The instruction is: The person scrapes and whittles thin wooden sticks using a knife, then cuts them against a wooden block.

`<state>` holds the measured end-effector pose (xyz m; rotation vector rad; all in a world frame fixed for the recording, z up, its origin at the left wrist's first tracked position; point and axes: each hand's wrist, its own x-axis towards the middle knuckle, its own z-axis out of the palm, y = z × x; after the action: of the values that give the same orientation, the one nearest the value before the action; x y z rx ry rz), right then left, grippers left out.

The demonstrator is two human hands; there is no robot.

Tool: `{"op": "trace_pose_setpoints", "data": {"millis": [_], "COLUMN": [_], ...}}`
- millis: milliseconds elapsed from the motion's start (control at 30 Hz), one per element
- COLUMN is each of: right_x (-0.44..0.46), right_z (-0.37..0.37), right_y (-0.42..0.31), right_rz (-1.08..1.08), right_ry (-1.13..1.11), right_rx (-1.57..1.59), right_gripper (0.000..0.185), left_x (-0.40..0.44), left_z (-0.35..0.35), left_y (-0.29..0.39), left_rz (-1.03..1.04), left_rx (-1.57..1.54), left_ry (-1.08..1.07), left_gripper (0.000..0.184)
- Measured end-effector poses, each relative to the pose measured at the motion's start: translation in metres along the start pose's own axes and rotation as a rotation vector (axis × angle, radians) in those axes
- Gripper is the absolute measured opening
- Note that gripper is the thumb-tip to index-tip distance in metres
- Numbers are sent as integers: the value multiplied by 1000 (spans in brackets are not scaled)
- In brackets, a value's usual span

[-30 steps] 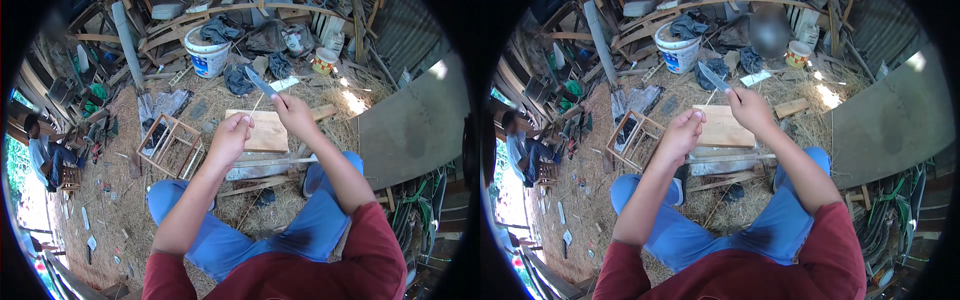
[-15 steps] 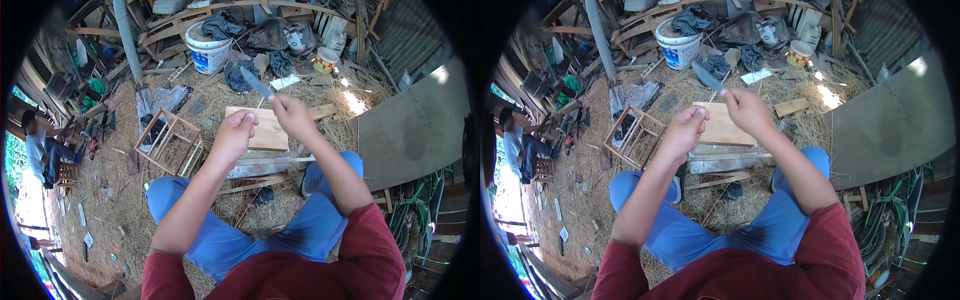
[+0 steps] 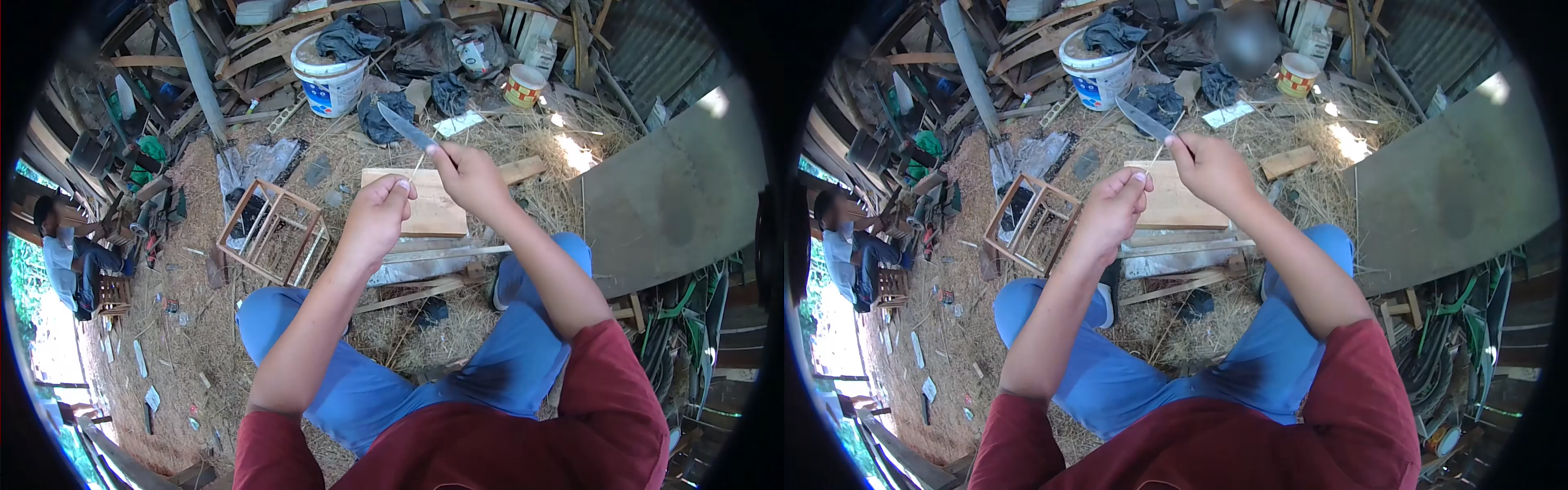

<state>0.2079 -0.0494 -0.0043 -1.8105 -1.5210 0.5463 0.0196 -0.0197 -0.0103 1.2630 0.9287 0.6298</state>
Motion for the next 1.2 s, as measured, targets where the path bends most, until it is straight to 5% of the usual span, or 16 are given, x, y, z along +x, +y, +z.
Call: {"op": "trace_pose_setpoints", "data": {"millis": [367,500,567,967,1100,1200], "right_x": [-6,-3,-13,-6,-10,-6], "right_z": [6,3,16,4,14,2], "right_y": [10,13,16,6,13,9], "right_rz": [-105,4,-151,-27,-177,-28], "right_ry": [4,64,16,48,1,20], "right_rx": [-53,-39,-52,-43,-64,-54], "right_gripper": [41,42,42,34,36,36], "left_x": [4,0,2,-2,4,-4], "left_z": [-4,6,1,3,-3,3], "left_y": [-10,-5,-15,8,-1,7], "left_rz": [8,59,-5,-14,-7,-17], "left_rx": [36,37,0,-56,-61,-61], "left_ry": [-21,-8,1,4,23,4], "left_gripper": [23,23,23,27,26,27]}}
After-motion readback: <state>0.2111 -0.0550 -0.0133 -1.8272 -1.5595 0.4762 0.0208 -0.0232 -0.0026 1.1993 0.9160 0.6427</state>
